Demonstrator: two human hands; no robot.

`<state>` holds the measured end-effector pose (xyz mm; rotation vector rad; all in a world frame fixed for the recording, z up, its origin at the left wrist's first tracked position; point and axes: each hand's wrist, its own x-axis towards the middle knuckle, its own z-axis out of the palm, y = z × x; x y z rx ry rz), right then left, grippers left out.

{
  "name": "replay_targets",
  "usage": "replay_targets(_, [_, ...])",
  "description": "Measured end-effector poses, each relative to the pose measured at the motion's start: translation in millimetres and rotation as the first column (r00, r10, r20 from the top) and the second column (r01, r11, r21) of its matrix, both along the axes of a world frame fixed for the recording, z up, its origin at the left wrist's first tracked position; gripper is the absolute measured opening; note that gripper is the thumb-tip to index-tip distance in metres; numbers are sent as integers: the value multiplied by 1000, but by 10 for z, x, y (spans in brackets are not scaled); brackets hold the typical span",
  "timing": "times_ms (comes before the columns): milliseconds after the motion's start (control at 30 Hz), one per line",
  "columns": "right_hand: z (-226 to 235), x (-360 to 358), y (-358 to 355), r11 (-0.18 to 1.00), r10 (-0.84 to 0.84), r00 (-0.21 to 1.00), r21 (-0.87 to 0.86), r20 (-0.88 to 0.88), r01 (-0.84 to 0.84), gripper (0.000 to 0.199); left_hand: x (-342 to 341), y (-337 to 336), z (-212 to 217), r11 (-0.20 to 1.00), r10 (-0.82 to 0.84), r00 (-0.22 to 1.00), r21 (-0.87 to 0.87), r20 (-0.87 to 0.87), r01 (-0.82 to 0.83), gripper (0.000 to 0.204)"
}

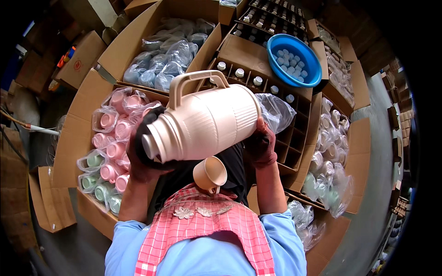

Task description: The person unpacks thermos flasks from plastic bags, removes the inner glass liner and lid, and wipes the exterior with a cloth. They then reassemble the thermos and place it back into a plastic bag inside a cardboard box. This process is repeated for multiple thermos flasks of different colors.

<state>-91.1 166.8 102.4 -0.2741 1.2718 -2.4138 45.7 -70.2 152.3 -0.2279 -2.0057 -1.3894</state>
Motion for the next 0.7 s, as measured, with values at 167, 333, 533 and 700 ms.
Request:
replay_targets(167, [264, 14, 106, 976, 208, 978, 60, -17, -207, 55, 10, -255, -315, 946, -37, 996, 325, 87, 6, 73])
replay_targets(333, [431, 5, 157, 905, 374, 886, 315, -275, -285, 58, 72, -617, -1206, 311, -328, 924, 901, -199, 304, 55])
replay_targets(533, [441, -81, 463, 975, -52, 943, -220, -330, -23, 55, 165, -566, -1201, 101, -325, 922, 961, -213, 258, 57])
replay_targets(700, [242, -82, 137, 874, 101, 527, 328, -844, 359, 24, 61, -444, -1110, 106, -457, 858, 944, -234, 313, 52])
